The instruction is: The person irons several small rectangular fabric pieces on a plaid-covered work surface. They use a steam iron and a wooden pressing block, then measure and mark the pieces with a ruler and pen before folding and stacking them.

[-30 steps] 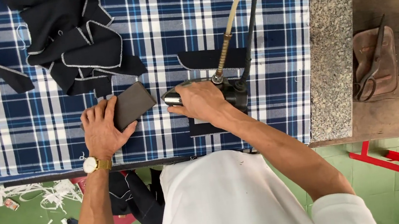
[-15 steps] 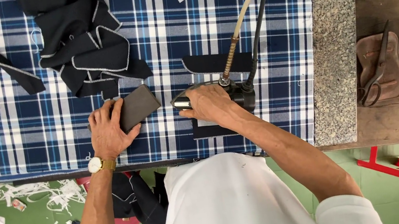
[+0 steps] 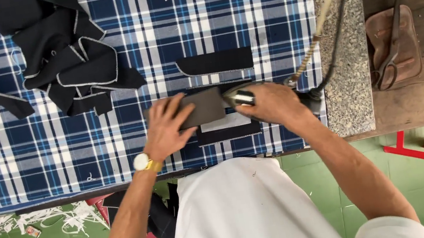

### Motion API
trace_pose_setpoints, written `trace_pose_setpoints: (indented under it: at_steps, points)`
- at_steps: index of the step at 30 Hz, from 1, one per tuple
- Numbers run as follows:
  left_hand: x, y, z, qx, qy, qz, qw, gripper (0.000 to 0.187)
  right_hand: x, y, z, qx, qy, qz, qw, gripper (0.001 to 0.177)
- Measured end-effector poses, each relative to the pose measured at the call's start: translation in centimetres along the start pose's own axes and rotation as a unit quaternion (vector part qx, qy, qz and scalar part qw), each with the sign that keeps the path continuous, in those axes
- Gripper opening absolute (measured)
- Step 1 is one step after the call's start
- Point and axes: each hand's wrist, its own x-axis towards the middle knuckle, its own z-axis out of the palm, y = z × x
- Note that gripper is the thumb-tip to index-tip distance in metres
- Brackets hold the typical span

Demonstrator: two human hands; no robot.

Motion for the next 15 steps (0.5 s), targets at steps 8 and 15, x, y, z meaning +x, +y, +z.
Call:
trace_pose_setpoints:
  at_steps: [8,15]
  points:
    - [3.6,3.0,4.5,-0.021,-0.067,0.059,0.996,0.069,-0.9,8.8,-0.1,0.022,0.071,0.124,0.99,0.051]
    - [1.2,2.5,0.9,-0.003,-0.081,-0.008,0.997,0.068,-0.2,12.8,1.4,0.067,0.165,0.147,0.973,0.055]
